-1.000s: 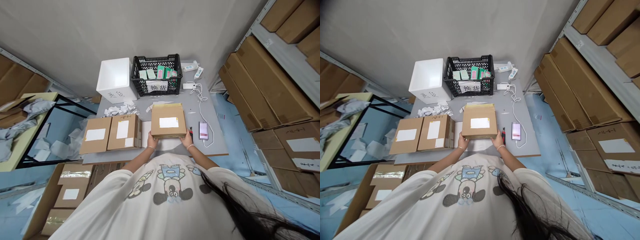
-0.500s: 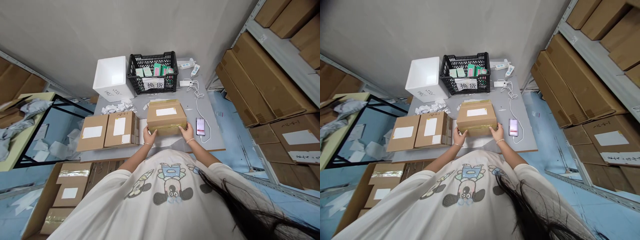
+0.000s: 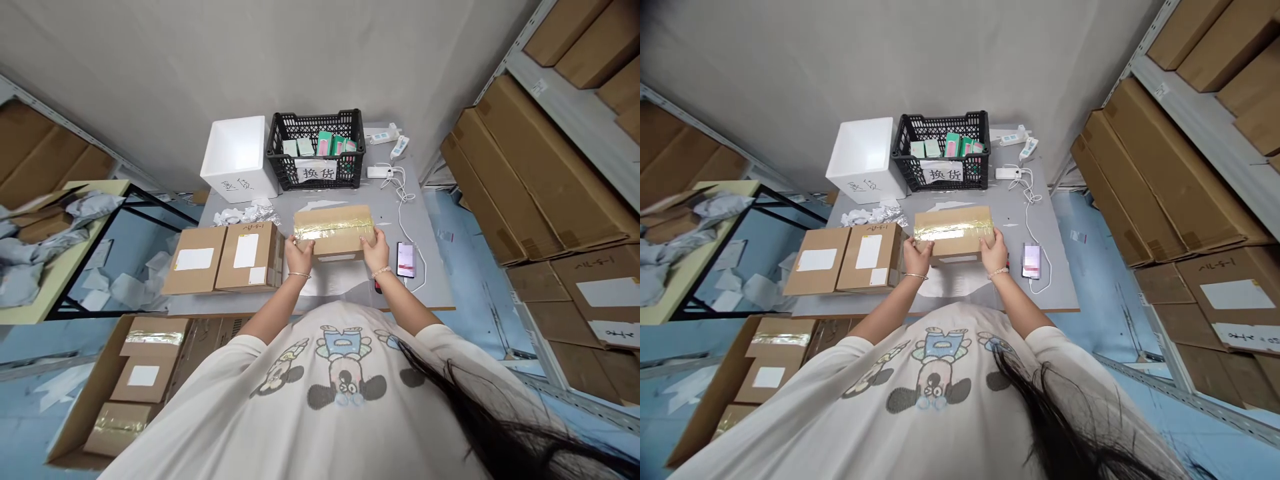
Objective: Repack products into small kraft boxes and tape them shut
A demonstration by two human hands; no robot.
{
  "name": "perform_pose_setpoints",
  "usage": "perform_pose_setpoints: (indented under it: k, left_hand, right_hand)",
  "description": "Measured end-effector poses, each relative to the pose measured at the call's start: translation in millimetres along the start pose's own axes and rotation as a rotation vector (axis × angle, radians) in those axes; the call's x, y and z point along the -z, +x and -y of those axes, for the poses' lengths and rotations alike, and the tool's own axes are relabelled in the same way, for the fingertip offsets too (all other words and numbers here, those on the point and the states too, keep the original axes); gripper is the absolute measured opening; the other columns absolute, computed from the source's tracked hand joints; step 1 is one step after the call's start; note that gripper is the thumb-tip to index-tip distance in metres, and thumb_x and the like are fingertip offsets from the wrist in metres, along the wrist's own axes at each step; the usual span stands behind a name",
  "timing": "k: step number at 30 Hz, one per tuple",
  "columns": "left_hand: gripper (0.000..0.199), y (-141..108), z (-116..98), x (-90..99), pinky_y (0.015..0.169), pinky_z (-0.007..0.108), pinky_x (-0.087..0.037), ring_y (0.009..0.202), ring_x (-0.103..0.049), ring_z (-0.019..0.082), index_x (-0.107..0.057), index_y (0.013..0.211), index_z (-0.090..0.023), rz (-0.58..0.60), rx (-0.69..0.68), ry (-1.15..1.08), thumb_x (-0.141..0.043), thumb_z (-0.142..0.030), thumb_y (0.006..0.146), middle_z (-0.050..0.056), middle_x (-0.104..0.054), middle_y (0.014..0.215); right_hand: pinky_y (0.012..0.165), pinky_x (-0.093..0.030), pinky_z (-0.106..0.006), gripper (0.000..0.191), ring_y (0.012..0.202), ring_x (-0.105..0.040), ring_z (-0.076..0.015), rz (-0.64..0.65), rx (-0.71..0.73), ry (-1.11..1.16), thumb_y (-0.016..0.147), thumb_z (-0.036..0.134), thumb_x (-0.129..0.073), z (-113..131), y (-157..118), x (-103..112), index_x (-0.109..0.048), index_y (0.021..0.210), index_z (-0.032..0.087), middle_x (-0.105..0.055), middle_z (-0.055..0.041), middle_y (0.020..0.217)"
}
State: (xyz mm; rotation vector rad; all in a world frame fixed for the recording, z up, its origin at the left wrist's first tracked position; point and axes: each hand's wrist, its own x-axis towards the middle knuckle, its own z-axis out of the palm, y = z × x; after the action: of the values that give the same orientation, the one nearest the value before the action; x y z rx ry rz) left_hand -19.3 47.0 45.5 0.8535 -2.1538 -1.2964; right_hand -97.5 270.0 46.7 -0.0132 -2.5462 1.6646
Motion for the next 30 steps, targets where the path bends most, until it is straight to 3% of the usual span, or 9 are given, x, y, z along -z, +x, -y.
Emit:
perform_pose_setpoints:
  k: [3, 8, 15, 20, 23, 26, 30]
  left_hand:
    - [0.049, 6.1, 2.1, -0.5, 0.108, 0.042, -0.040, 0.129, -0.050, 0.027, -0.051, 0.114, -0.019, 0.007, 0.019, -0.083, -0.077, -0.026, 0.074, 0.016, -0.053, 0.133]
    - [0.049, 20.3, 5.8, 2.3, 0.091, 0.040, -0.052, 0.101, -0.065, 0.024, -0.057, 0.110, -0.015, 0.087, 0.245, -0.214, -0.080, -0.026, 0.069, 0.012, -0.065, 0.112]
    - [0.041, 31.6, 7.9, 9.5, 0.080, 0.035, -0.055, 0.084, -0.065, 0.018, -0.056, 0.094, -0.017, 0.250, 0.225, -0.290, -0.081, -0.029, 0.064, 0.005, -0.066, 0.091]
    - [0.041, 38.5, 6.6, 11.0, 0.077, 0.033, -0.054, 0.082, -0.064, 0.018, -0.052, 0.088, -0.019, 0.374, 0.198, -0.341, -0.080, -0.026, 0.060, 0.001, -0.065, 0.083]
    - [0.034, 44.1, 1.7, 12.1, 0.074, 0.032, -0.051, 0.077, -0.062, 0.017, -0.051, 0.082, -0.020, 0.331, 0.193, -0.219, -0.077, -0.034, 0.065, -0.001, -0.060, 0.074]
    - [0.038, 49.1, -6.5, 12.5, 0.069, 0.031, -0.047, 0.068, -0.055, 0.017, -0.045, 0.067, -0.022, 0.226, 0.222, -0.029, -0.069, -0.050, 0.073, -0.003, -0.049, 0.063]
    - [0.047, 52.6, -13.0, 10.0, 0.063, 0.029, -0.041, 0.060, -0.047, 0.016, -0.037, 0.059, -0.024, 0.197, 0.233, 0.114, -0.067, -0.058, 0.072, -0.004, -0.039, 0.056]
  right_hand:
    - [0.099, -0.047, -0.043, 0.062, 0.115, -0.061, -0.0277, 0.009, -0.009, -0.042, 0.081, 0.043, -0.062, 2.9, 1.5, -0.9, -0.047, 0.137, 0.018, -0.063, -0.0140, 0.129]
    - [0.095, -0.048, -0.044, 0.076, 0.112, -0.062, -0.0304, 0.032, -0.032, -0.106, 0.071, 0.047, -0.073, 9.7, 0.8, 0.1, -0.045, 0.136, 0.019, -0.065, -0.0145, 0.124]
    - [0.084, -0.051, -0.037, 0.073, 0.095, -0.066, -0.0245, 0.131, -0.070, 0.008, 0.063, 0.045, -0.078, 5.9, 14.8, 7.7, -0.045, 0.123, 0.023, -0.068, -0.0082, 0.112]
    - [0.084, -0.049, -0.036, 0.064, 0.095, -0.063, -0.0247, 0.176, -0.026, -0.024, 0.063, 0.041, -0.078, 7.6, 18.8, 11.9, -0.047, 0.115, 0.022, -0.066, -0.0090, 0.111]
    - [0.083, -0.047, -0.036, 0.050, 0.093, -0.061, -0.0250, 0.156, -0.015, -0.096, 0.071, 0.044, -0.071, 12.9, 20.4, 11.6, -0.049, 0.110, 0.023, -0.066, -0.0075, 0.104]
    - [0.076, -0.044, -0.033, 0.028, 0.077, -0.057, -0.0211, 0.100, -0.051, -0.128, 0.083, 0.049, -0.057, 18.2, 24.9, 9.2, -0.051, 0.093, 0.024, -0.062, -0.0019, 0.083]
    - [0.063, -0.038, -0.027, 0.036, 0.059, -0.043, -0.0155, 0.006, -0.151, -0.152, 0.081, 0.053, -0.057, 21.5, 31.6, 4.9, -0.040, 0.067, 0.025, -0.045, 0.0051, 0.059]
